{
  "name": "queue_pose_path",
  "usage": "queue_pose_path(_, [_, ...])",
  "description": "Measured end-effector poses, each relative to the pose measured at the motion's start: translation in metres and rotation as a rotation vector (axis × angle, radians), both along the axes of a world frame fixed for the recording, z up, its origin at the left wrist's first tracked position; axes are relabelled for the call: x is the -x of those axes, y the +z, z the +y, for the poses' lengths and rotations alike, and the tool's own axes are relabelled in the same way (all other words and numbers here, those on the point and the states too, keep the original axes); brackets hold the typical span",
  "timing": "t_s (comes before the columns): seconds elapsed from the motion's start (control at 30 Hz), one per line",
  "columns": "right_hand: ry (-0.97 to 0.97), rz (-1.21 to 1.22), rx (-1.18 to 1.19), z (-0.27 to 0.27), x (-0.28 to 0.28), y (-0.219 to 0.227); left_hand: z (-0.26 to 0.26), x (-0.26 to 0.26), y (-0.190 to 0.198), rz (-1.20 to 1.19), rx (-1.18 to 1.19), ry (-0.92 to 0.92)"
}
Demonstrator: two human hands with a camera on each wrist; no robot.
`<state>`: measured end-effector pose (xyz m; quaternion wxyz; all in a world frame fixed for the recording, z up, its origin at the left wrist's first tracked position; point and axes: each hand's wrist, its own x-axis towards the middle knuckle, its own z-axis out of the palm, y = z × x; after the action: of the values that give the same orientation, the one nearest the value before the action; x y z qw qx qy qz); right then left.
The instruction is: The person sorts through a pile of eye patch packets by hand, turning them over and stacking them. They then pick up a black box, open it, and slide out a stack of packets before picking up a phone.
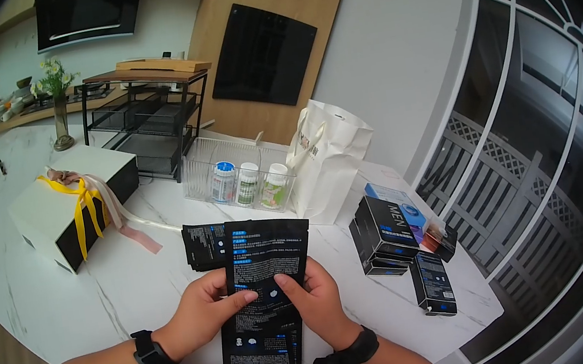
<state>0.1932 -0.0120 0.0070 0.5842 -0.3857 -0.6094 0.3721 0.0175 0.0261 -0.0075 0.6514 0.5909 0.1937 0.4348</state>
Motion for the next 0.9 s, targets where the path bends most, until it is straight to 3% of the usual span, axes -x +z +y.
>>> queue_pose_path(0.13, [-0.013, -0.100, -0.129, -0.008, 0.003, -0.001, 0.005, 0.001, -0.002, -0.008, -0.027, 0.057])
queue_pose_path(0.43, [0.000, 0.012, -0.025, -0.002, -0.002, -0.004, 0.000, -0.001, -0.002, -0.006, -0.027, 0.030])
queue_pose_path(0.63, [-0.003, -0.106, -0.109, -0.010, 0.002, -0.003, 0.007, -0.002, -0.007, -0.037, -0.038, 0.044])
queue_pose_path(0.9, [-0.077, 0.073, -0.081, 0.007, -0.004, -0.005, 0.004, -0.002, -0.006, 0.116, 0.006, -0.038])
